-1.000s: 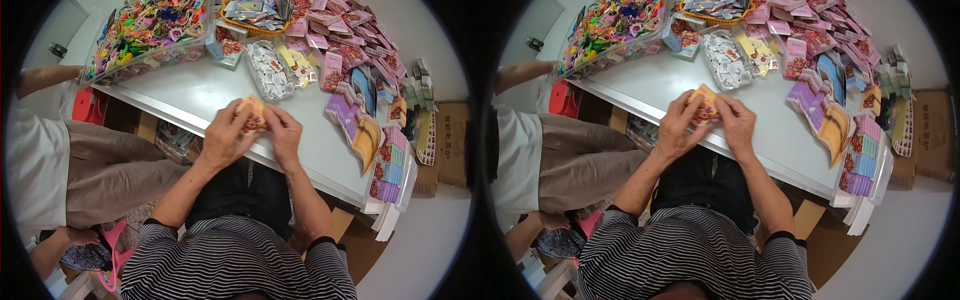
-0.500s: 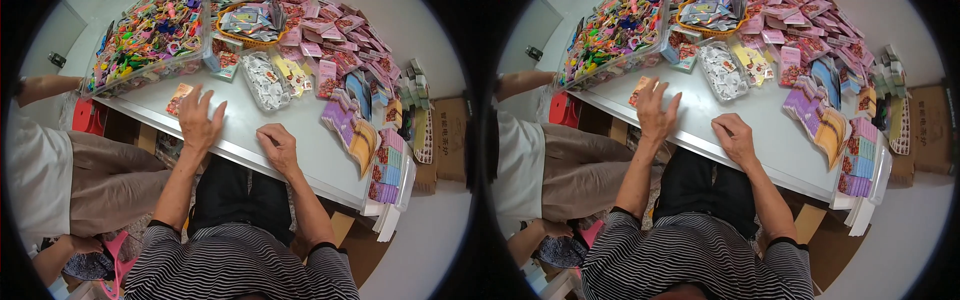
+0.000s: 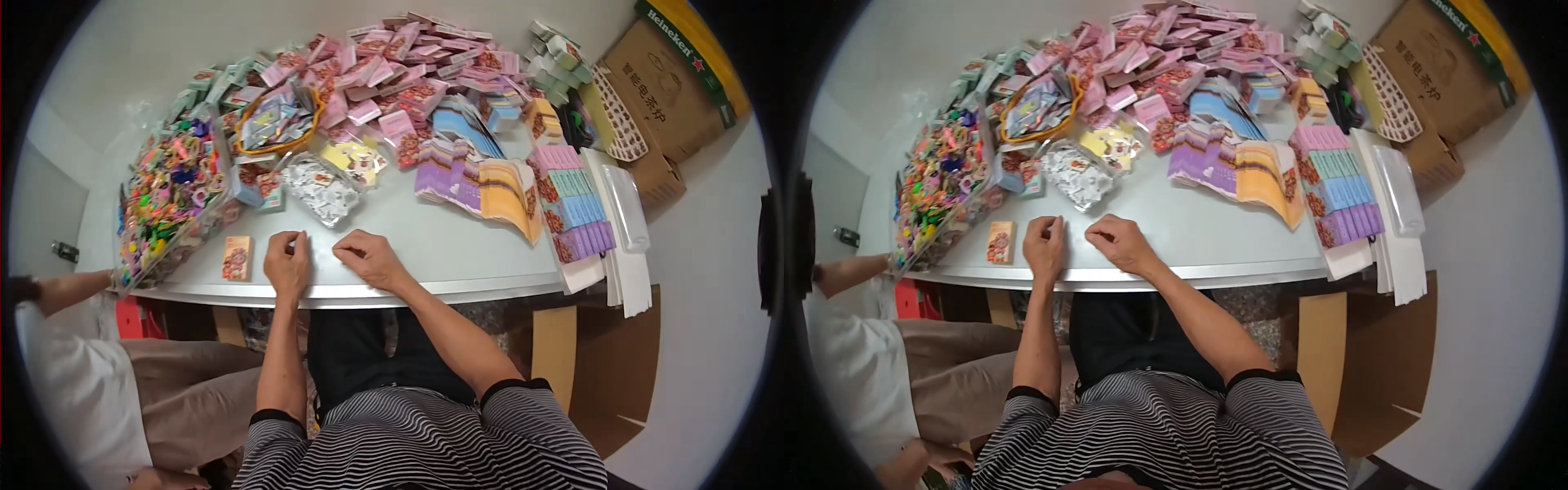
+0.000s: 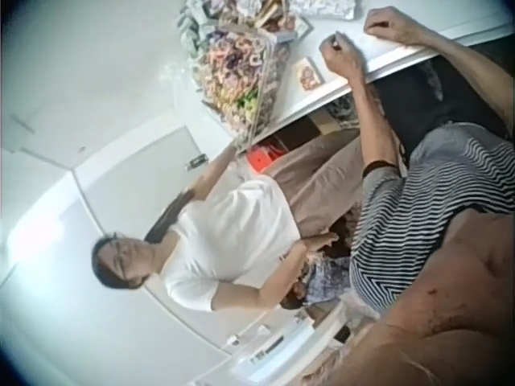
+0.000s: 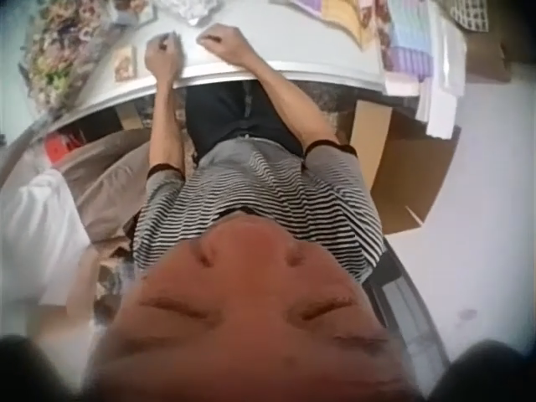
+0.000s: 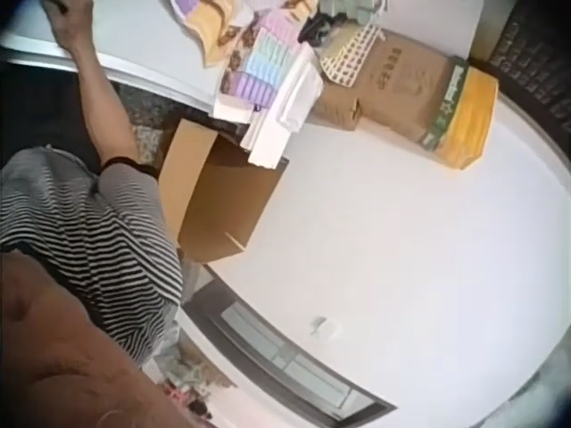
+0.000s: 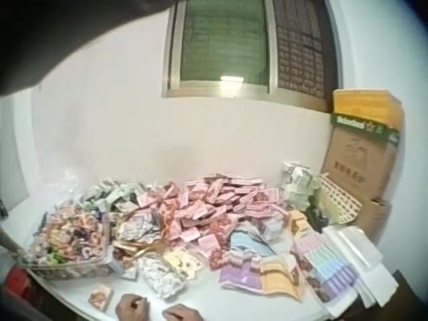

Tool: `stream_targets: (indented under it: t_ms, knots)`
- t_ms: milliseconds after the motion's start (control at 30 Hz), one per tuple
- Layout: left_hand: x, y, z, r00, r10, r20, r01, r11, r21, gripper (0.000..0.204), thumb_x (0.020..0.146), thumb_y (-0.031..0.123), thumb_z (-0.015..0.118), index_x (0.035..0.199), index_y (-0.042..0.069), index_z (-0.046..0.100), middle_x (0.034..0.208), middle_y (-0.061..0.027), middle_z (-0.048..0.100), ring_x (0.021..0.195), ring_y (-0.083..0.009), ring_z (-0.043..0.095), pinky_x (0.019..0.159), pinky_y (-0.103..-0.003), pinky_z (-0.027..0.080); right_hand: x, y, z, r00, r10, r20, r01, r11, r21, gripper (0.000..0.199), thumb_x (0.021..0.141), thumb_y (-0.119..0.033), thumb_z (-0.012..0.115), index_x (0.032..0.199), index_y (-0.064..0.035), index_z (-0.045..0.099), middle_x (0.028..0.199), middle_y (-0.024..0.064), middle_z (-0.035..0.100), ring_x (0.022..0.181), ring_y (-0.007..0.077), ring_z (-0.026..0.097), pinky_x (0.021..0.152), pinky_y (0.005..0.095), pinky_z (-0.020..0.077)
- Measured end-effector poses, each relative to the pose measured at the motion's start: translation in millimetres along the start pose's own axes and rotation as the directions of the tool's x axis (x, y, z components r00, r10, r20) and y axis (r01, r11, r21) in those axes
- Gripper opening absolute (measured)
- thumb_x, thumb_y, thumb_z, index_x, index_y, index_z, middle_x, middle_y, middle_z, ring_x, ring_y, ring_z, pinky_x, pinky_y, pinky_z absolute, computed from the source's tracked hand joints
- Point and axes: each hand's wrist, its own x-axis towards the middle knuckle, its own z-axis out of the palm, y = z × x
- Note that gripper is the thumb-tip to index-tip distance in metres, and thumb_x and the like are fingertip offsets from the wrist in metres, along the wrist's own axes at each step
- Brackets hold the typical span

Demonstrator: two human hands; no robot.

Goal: Packaging small items and cards into colorful envelopes at a work table.

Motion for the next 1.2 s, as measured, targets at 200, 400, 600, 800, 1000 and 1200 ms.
stream_targets:
  t_ms: [200,400,600,800,1000,1200]
  knots:
    - [-3.1,-5.4,1.8,0.999,0.042,-0.026,-0.042,0.999,0.023,0.021,0.089,0.024,0.073,0.088,0.003,0.075,0.087,-0.0116,0.071,0.071,-0.0249,0.068,0.07,-0.036,0.053,-3.3,13.7,4.9,0.998,-0.018,-0.063,0.019,1.0,0.024,0.016,0.091,-0.015,0.071,0.096,-0.0004,0.075,0.078,0.0068,0.067,0.067,0.0146,0.063,0.062,0.0297,0.0506]
    - [-9.4,-10.3,-10.0,0.956,0.287,0.063,-0.293,0.949,0.116,0.026,0.089,0.03,0.071,0.095,0.006,0.076,0.091,-0.0134,0.073,0.08,-0.0301,0.071,0.076,-0.04,0.055,-33.3,-153.0,15.2,0.98,-0.124,0.155,0.093,0.977,0.193,0.033,0.095,-0.017,0.067,0.123,0.0005,0.064,0.1,0.0089,0.071,0.084,0.0148,0.066,0.072,0.0286,0.0547]
    - [-8.7,-4.5,-8.0,0.998,0.027,0.062,-0.038,0.981,0.19,0.023,0.086,0.027,0.071,0.093,0.005,0.076,0.1,-0.0139,0.07,0.09,-0.0305,0.068,0.084,-0.042,0.052,-126.1,-327.9,14.1,0.488,-0.775,0.401,0.864,0.493,-0.1,0.017,0.081,-0.018,0.065,0.079,-0.0012,0.064,0.08,0.0125,0.063,0.073,0.0267,0.065,0.062,0.0447,0.0534]
    - [-11.9,-15.0,-10.7,0.984,0.171,0.053,-0.177,0.968,0.175,0.022,0.086,0.025,0.068,0.091,0.005,0.075,0.099,-0.0149,0.069,0.096,-0.0328,0.064,0.089,-0.043,0.05,-181.1,-352.4,6.5,0.394,-0.75,0.532,0.917,0.364,-0.165,0.024,0.066,-0.021,0.068,0.077,0.0,0.063,0.077,0.0046,0.058,0.072,0.0183,0.06,0.057,0.0314,0.0502]
    - [-11.9,-12.1,-6.5,0.987,0.144,0.073,-0.154,0.977,0.148,0.022,0.087,0.025,0.068,0.09,0.004,0.075,0.102,-0.0144,0.069,0.101,-0.0336,0.063,0.092,-0.043,0.05,-204.4,-308.3,3.3,0.467,-0.776,0.425,0.884,0.408,-0.227,0.026,0.068,-0.017,0.075,0.092,-0.0078,0.071,0.091,0.0048,0.067,0.078,0.0191,0.064,0.064,0.0305,0.0526]
    - [-16.8,-6.1,-12.6,0.988,0.122,0.092,-0.135,0.979,0.151,0.022,0.087,0.025,0.067,0.089,0.004,0.075,0.103,-0.0139,0.069,0.103,-0.0327,0.063,0.094,-0.043,0.05,-160.9,-148.1,-70.8,0.969,-0.248,0.003,0.207,0.802,-0.56,0.028,0.082,-0.011,0.08,0.105,0.0007,0.07,0.107,0.0165,0.071,0.097,0.032,0.069,0.085,0.0372,0.0542]
